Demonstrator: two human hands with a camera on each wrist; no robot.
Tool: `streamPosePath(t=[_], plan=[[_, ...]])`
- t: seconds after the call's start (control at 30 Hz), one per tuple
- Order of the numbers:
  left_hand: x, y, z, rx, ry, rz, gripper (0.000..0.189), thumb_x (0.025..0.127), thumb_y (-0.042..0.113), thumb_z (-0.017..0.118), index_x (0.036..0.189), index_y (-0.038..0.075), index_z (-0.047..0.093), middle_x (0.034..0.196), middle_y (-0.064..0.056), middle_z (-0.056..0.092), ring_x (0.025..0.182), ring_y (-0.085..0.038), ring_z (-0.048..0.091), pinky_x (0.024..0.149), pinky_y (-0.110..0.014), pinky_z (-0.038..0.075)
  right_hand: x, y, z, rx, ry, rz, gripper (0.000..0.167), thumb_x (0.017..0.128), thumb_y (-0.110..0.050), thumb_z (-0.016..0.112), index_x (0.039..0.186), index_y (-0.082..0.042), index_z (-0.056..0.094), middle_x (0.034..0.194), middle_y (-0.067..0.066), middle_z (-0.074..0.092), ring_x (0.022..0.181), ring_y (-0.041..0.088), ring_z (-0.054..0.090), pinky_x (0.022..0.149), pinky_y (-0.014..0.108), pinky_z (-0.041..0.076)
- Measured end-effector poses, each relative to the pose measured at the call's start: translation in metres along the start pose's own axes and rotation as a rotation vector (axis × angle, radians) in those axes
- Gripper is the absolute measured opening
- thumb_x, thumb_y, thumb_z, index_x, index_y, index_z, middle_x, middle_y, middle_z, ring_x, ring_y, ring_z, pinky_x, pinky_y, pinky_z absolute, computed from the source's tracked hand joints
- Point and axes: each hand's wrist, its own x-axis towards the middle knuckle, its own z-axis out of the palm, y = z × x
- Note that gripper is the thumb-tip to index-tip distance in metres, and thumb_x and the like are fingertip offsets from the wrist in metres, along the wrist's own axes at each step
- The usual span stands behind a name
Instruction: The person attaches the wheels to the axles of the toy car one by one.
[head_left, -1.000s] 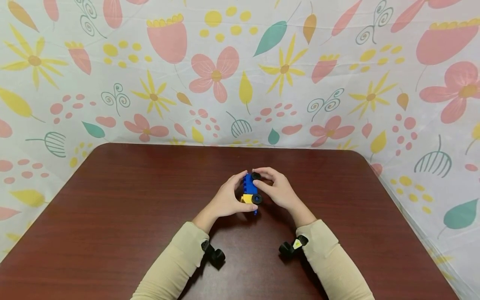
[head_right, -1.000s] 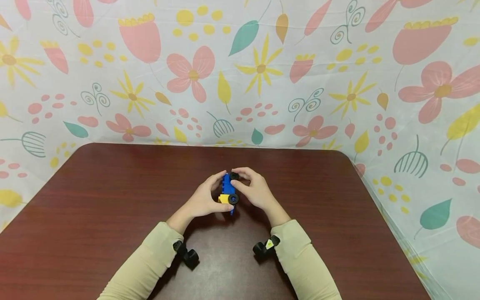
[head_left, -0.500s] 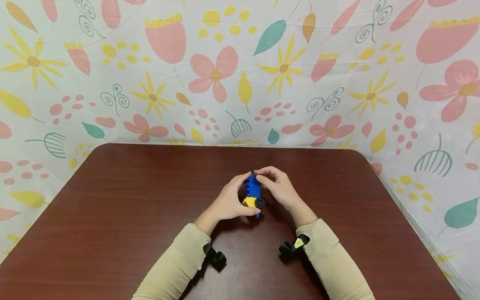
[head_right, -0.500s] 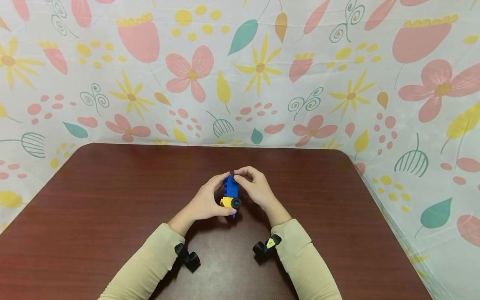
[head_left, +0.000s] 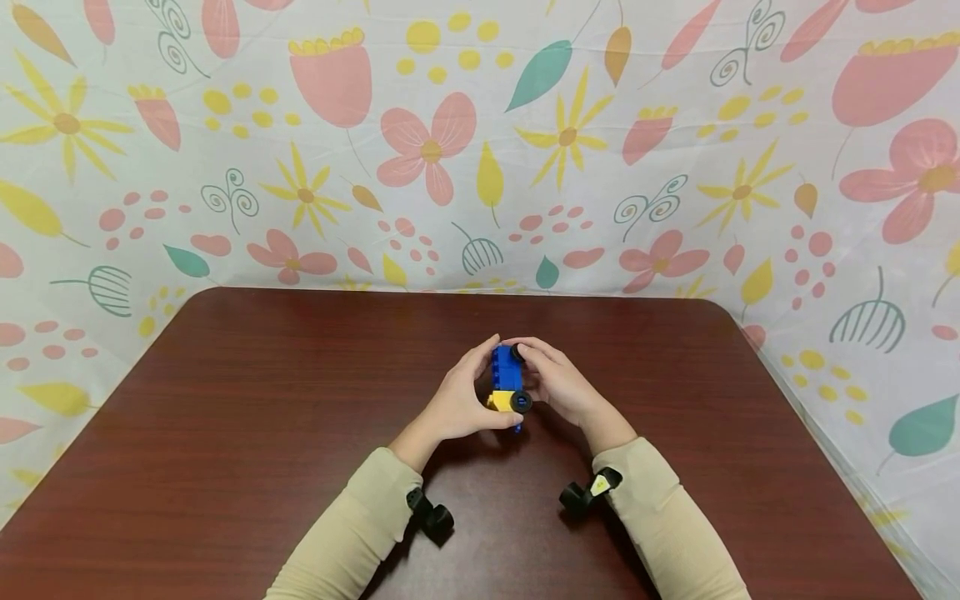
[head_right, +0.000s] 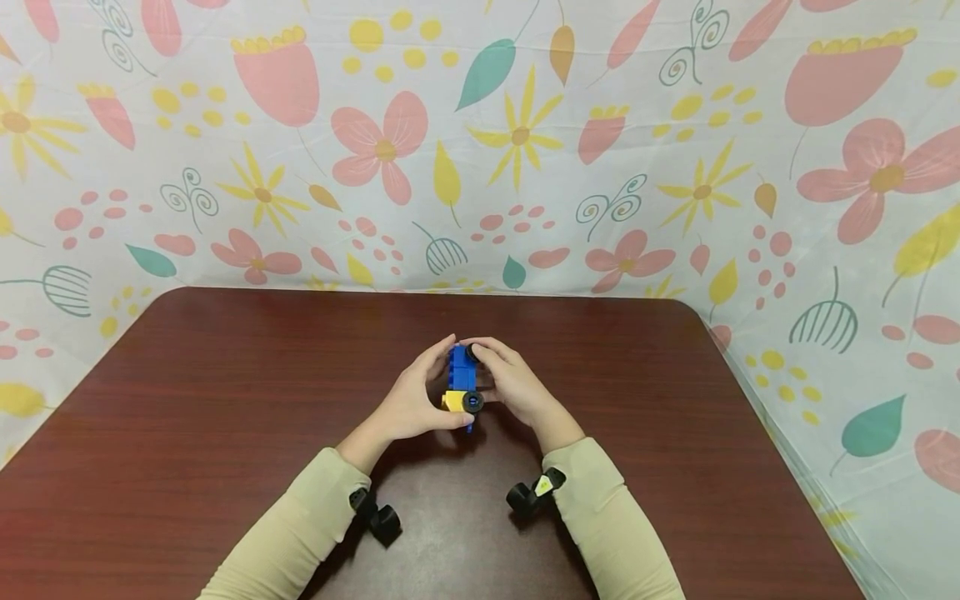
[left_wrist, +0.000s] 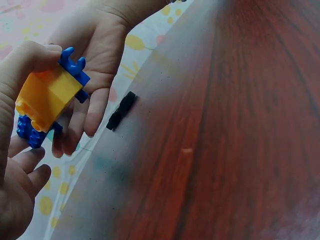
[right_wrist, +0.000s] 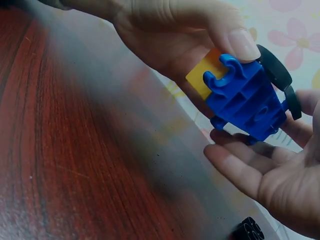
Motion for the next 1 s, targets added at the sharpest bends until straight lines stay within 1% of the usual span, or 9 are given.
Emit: streamPosePath(t=[0.13, 0.23, 0.33, 0.43, 0.57, 0.73, 0.87, 1.0], plan=[[0.000, 0.000, 0.000, -0.061, -0.012, 0.004, 0.111, 0.067, 0.021, 0.086, 0.152, 0.020, 0.014, 0.152, -0.005, 0.031, 0.139, -0.020, 0.034, 0.112, -0.042, 0.032, -0.001, -0.001, 0.001, 0.049, -0.003, -0.015, 0.045, 0.099, -0.041, 0.044, 0.132, -0.010, 0.047, 0.117, 0.006, 0.058, 0.093, 0.020, 0.063, 0.077, 0.036, 0.055], [0.000, 0.000, 0.001, -0.071, -0.016, 0.006, 0.112, 0.067, 0.020, 0.086, 0.152, 0.019, 0.013, 0.153, -0.007, 0.031, 0.139, -0.021, 0.035, 0.112, -0.043, 0.032, -0.002, -0.002, 0.003, 0.082, 0.023, -0.021, 0.040, 0.099, -0.038, 0.046, 0.127, -0.010, 0.050, 0.115, 0.004, 0.058, 0.093, 0.019, 0.061, 0.076, 0.034, 0.055], [0.001, 0.001, 0.001, -0.044, -0.015, -0.005, 0.110, 0.067, 0.023, 0.086, 0.152, 0.018, 0.016, 0.154, -0.005, 0.031, 0.139, -0.019, 0.035, 0.111, -0.040, 0.033, -0.001, -0.001, 0.005, 0.099, 0.055, -0.027, 0.038, 0.099, -0.036, 0.047, 0.125, -0.009, 0.050, 0.113, 0.004, 0.057, 0.093, 0.018, 0.059, 0.075, 0.033, 0.054], [0.000, 0.002, 0.001, -0.011, -0.013, -0.014, 0.105, 0.068, 0.026, 0.085, 0.151, 0.013, 0.021, 0.152, -0.004, 0.034, 0.138, -0.016, 0.037, 0.110, -0.037, 0.034, 0.000, 0.000, 0.006, 0.105, 0.084, -0.026, 0.036, 0.099, -0.035, 0.047, 0.123, -0.008, 0.050, 0.113, 0.004, 0.055, 0.092, 0.017, 0.056, 0.074, 0.031, 0.054], [0.000, 0.000, 0.001, 0.018, -0.010, -0.007, 0.101, 0.068, 0.029, 0.085, 0.149, 0.007, 0.027, 0.150, -0.005, 0.037, 0.136, -0.019, 0.039, 0.109, -0.039, 0.037, 0.000, 0.000, 0.008, 0.107, 0.113, -0.023, 0.033, 0.099, -0.034, 0.046, 0.121, -0.009, 0.051, 0.114, 0.005, 0.052, 0.090, 0.018, 0.055, 0.071, 0.029, 0.054], [0.001, 0.000, 0.000, 0.054, 0.007, 0.014, 0.100, 0.067, 0.032, 0.085, 0.148, 0.008, 0.031, 0.146, -0.007, 0.040, 0.132, -0.022, 0.043, 0.106, -0.043, 0.040, 0.001, 0.000, 0.011, 0.134, 0.140, -0.026, 0.023, 0.099, -0.031, 0.047, 0.113, -0.014, 0.056, 0.112, 0.006, 0.053, 0.088, 0.017, 0.054, 0.070, 0.028, 0.054], [0.001, -0.001, 0.000, 0.068, 0.021, 0.037, 0.100, 0.066, 0.031, 0.086, 0.147, 0.008, 0.033, 0.144, -0.006, 0.041, 0.130, -0.022, 0.044, 0.105, -0.043, 0.041, 0.001, -0.001, 0.012, 0.137, 0.145, -0.038, 0.020, 0.100, -0.029, 0.047, 0.110, -0.016, 0.058, 0.111, 0.004, 0.055, 0.087, 0.016, 0.056, 0.070, 0.028, 0.053], [0.001, -0.001, 0.000, 0.078, 0.037, 0.046, 0.100, 0.065, 0.031, 0.087, 0.147, 0.011, 0.034, 0.143, -0.005, 0.041, 0.129, -0.020, 0.044, 0.105, -0.042, 0.042, 0.000, -0.003, 0.013, 0.136, 0.141, -0.042, 0.019, 0.100, -0.028, 0.047, 0.109, -0.017, 0.058, 0.109, 0.004, 0.055, 0.087, 0.016, 0.057, 0.071, 0.028, 0.054]])
